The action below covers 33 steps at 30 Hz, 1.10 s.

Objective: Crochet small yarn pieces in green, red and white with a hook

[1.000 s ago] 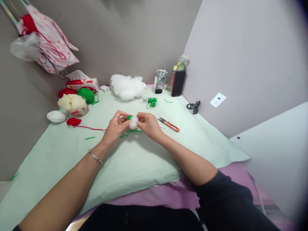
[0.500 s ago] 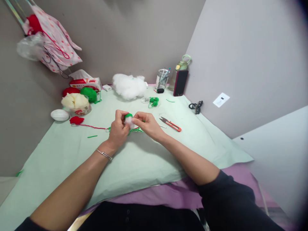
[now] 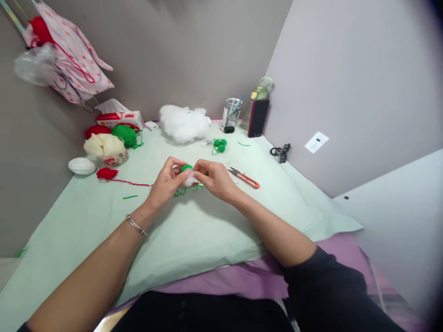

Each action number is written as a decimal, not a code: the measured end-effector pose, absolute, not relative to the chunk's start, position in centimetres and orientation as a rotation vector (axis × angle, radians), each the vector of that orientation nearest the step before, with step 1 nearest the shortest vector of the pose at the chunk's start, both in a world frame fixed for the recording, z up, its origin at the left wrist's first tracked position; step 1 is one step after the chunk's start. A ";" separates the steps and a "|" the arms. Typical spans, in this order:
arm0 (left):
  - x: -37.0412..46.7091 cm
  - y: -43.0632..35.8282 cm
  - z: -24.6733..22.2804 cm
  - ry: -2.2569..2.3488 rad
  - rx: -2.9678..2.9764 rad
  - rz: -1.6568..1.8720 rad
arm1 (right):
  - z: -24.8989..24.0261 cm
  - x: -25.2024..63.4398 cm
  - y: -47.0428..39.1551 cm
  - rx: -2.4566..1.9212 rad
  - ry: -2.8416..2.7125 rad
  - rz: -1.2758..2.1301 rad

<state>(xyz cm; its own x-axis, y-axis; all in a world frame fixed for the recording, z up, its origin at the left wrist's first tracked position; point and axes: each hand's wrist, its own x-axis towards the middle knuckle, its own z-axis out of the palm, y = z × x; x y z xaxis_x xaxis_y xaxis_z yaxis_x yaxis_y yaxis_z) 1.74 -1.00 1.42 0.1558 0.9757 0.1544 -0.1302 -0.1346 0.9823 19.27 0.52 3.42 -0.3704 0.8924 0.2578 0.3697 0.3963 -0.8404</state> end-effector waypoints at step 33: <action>2.5 -0.8 -0.1 1.050 1.245 1.435 | 2.7 18.6 1.0 -1.036 -1.984 0.887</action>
<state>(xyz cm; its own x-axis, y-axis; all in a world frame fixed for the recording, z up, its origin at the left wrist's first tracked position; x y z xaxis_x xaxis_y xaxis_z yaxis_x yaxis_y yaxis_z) 2.48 -0.79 -0.13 -0.0501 0.9798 0.1937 -0.1117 -0.1982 0.9738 18.64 1.04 2.65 -0.4199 0.8647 0.2756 0.3711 0.4407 -0.8174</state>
